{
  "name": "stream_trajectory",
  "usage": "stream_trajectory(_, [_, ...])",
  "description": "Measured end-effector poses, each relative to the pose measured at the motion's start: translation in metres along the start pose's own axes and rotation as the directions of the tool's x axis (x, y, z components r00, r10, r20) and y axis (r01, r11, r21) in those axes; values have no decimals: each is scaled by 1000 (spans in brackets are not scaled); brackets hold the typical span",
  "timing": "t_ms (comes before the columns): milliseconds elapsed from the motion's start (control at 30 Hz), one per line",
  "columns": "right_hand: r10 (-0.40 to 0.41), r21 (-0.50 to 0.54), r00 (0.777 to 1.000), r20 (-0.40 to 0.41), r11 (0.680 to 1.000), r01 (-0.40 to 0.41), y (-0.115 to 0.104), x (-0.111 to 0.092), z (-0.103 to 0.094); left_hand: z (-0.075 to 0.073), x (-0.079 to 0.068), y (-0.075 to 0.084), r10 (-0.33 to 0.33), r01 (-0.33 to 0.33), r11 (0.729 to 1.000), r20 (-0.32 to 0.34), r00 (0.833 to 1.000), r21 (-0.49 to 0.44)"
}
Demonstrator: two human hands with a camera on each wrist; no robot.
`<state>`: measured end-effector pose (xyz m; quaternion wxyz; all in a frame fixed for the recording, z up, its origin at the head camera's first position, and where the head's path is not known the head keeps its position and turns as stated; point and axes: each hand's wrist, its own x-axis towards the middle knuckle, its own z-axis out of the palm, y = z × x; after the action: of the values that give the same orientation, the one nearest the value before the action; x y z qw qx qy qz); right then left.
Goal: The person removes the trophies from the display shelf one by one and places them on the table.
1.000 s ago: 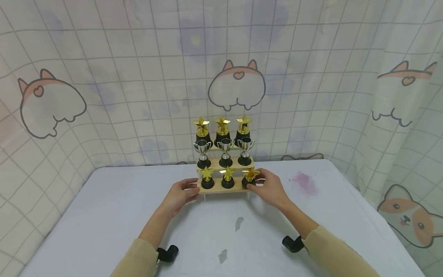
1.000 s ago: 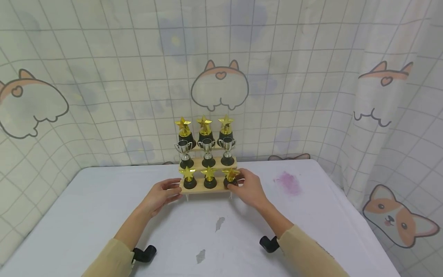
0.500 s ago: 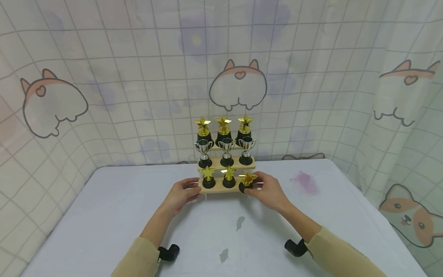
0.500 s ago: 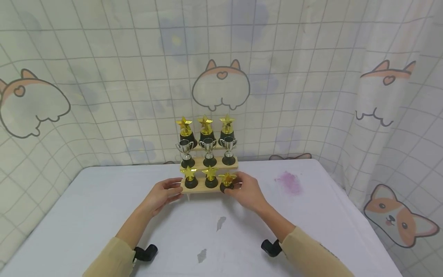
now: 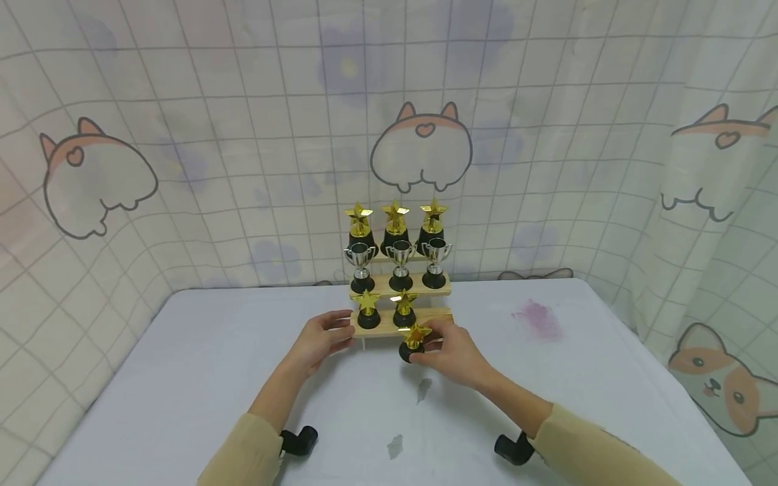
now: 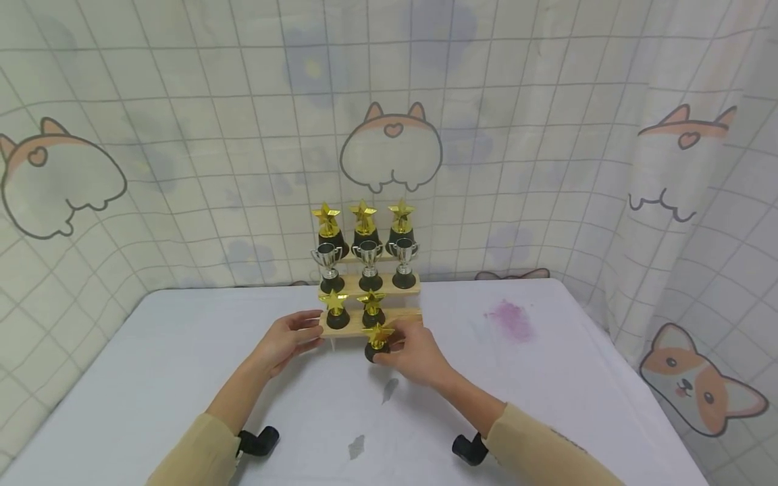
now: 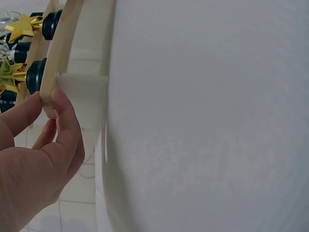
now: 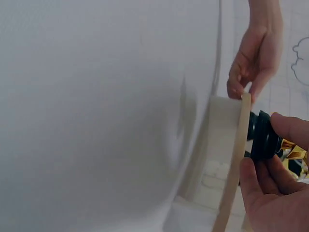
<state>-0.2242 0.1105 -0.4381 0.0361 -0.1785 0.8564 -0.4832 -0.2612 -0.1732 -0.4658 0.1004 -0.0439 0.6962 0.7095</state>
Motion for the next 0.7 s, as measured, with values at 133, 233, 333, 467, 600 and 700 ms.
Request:
stream_trajectory(133, [-35, 4, 999, 42, 999, 34, 1, -1, 12, 1, 2, -1, 5, -5, 1000, -7, 1000, -8])
stream_trajectory(233, [-41, 10, 997, 68, 999, 40, 2, 0, 22, 2, 2, -1, 6, -7, 1000, -11, 1000, -14])
stream_trajectory(333, [-32, 12, 996, 85, 999, 31, 4, 1, 31, 2, 2, -1, 6, -7, 1000, -9, 1000, -17])
stream_trajectory(467, [-44, 23, 995, 93, 999, 42, 6, 2, 39, 2, 1, -1, 6, -6, 1000, -9, 1000, -13])
stream_trajectory(600, [-49, 23, 994, 95, 999, 47, 4, 2, 44, 1, 1, -1, 3, -3, 1000, -5, 1000, -8])
stream_trajectory(700, [-31, 0, 995, 92, 1000, 31, 2, 3, 47, 0, 1, 0, 1, -1, 1000, 1, 1000, -10])
